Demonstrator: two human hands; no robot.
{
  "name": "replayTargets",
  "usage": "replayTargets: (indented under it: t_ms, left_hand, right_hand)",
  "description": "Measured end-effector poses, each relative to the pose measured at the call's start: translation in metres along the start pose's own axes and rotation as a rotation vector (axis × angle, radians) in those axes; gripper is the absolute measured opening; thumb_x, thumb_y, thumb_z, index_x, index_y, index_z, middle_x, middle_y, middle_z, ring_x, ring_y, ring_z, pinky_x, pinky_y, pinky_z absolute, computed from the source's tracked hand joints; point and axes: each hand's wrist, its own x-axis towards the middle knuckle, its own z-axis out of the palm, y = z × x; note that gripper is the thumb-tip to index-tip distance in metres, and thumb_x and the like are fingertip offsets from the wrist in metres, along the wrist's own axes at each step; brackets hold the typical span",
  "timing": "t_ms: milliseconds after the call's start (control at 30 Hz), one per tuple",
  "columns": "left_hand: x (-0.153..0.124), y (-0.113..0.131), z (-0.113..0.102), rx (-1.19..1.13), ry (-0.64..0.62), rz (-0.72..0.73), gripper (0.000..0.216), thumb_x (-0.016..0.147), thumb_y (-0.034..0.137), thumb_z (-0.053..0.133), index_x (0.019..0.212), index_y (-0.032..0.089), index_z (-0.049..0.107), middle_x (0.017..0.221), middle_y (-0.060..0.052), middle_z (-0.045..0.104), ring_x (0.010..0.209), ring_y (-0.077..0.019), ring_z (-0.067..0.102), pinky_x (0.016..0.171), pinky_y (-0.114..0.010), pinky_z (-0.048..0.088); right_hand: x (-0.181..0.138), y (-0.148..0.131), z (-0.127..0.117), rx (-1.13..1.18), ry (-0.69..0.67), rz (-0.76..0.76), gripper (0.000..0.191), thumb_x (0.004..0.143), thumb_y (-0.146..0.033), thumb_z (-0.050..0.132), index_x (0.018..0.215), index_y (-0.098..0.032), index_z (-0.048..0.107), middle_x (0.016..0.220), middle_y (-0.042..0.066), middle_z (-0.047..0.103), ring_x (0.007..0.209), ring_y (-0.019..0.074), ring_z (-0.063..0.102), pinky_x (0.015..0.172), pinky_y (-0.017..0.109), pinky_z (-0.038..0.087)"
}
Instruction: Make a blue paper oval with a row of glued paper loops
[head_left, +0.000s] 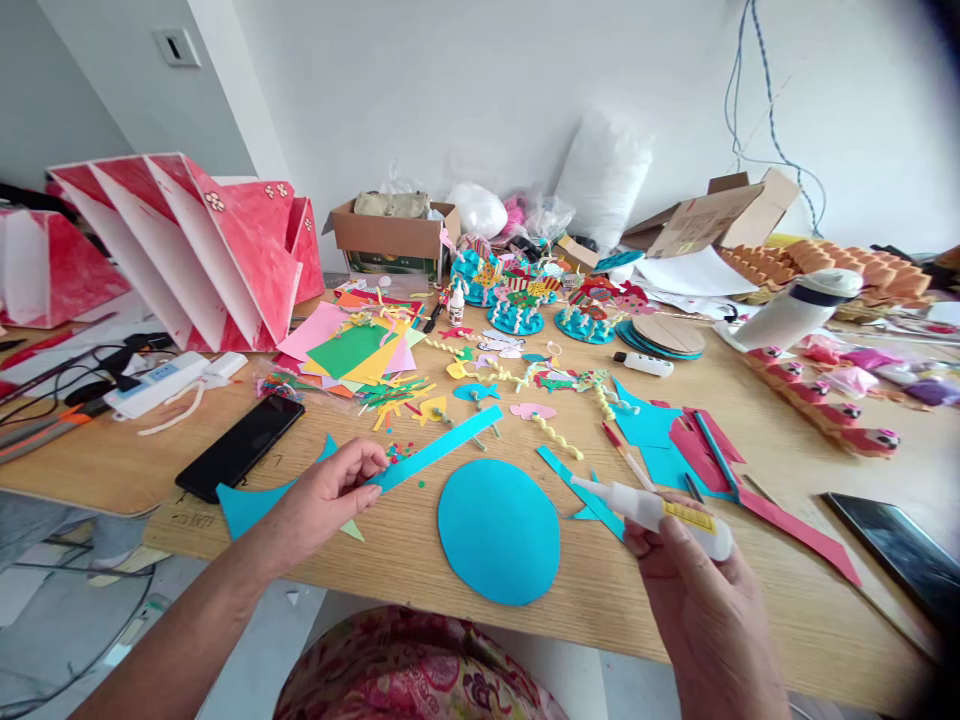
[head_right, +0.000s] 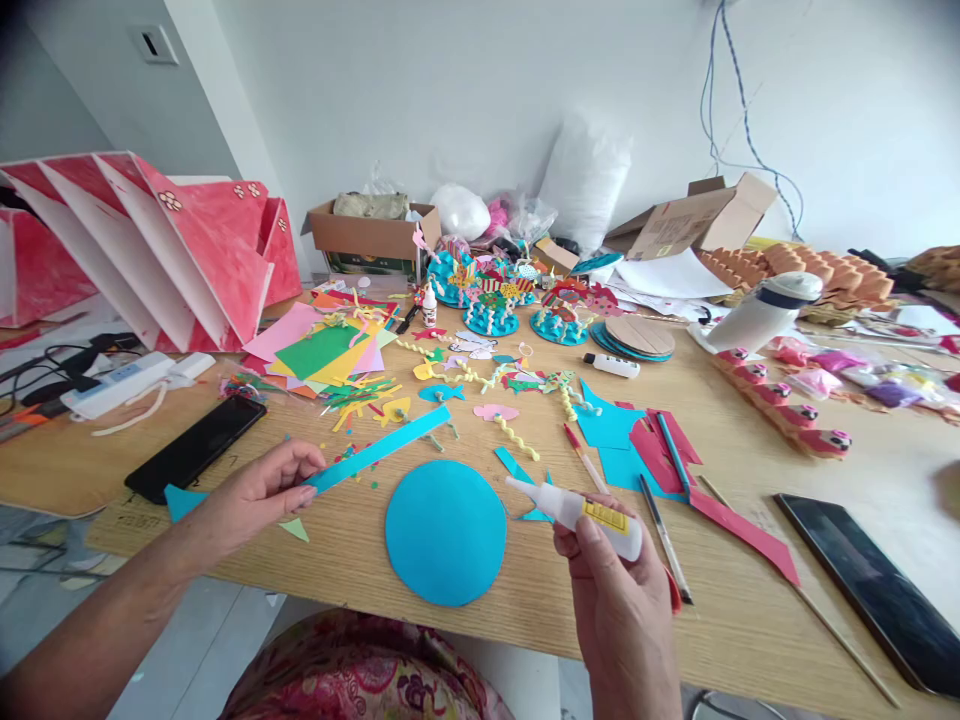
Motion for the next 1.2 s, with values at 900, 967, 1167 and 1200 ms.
replayTargets:
  t_ms: [900,967,1167,1200]
  left_hand:
    - [-0.021,-0.029,0.042,0.451,0.058,0.228,0.019,0.077,0.008,0.046,0.08,0.019,0.06,0.081,-0.001,0.062,0.073,-0.0123,0.059,0.067,-0.02,0.046]
    - [-0.022,-0.033,0.042,0.509,0.051,0.249,0.02,0.078,0.008,0.045,0.082,0.02,0.06,0.082,-0.001,0.06,0.074,-0.0122,0.058,0.067,-0.021,0.047]
    - [-0.025,-0.031,0.041,0.632,0.259,0.387,0.02,0.082,0.011,0.044,0.088,0.021,0.06,0.099,-0.005,0.057,0.097,-0.0185,0.055,0.085,-0.032,0.046]
    - [-0.025,-0.028,0.043,0.613,0.254,0.413,0.02,0.083,0.01,0.044,0.09,0.021,0.059,0.098,-0.005,0.058,0.095,-0.0176,0.055,0.084,-0.031,0.047]
  right_hand:
    - [-0.006,0.028,-0.016,-0.35,-0.078,0.167,0.044,0.052,-0.034,0.081,0.088,-0.02,0.059,0.078,0.001,0.064,0.067,0.014,0.054,0.059,0.023,0.044]
    - [-0.006,0.028,-0.016,-0.389,-0.082,0.16,0.045,0.053,-0.035,0.08,0.09,-0.021,0.059,0.073,-0.001,0.063,0.064,0.0131,0.053,0.057,0.022,0.043]
    - [-0.007,0.029,-0.01,-0.427,-0.109,0.103,0.044,0.056,-0.038,0.078,0.09,-0.021,0.058,0.066,0.0,0.062,0.059,0.0149,0.053,0.053,0.025,0.044]
    - [-0.008,0.028,-0.007,-0.431,-0.115,0.092,0.043,0.056,-0.038,0.078,0.09,-0.02,0.058,0.069,0.001,0.064,0.06,0.0155,0.054,0.053,0.026,0.045]
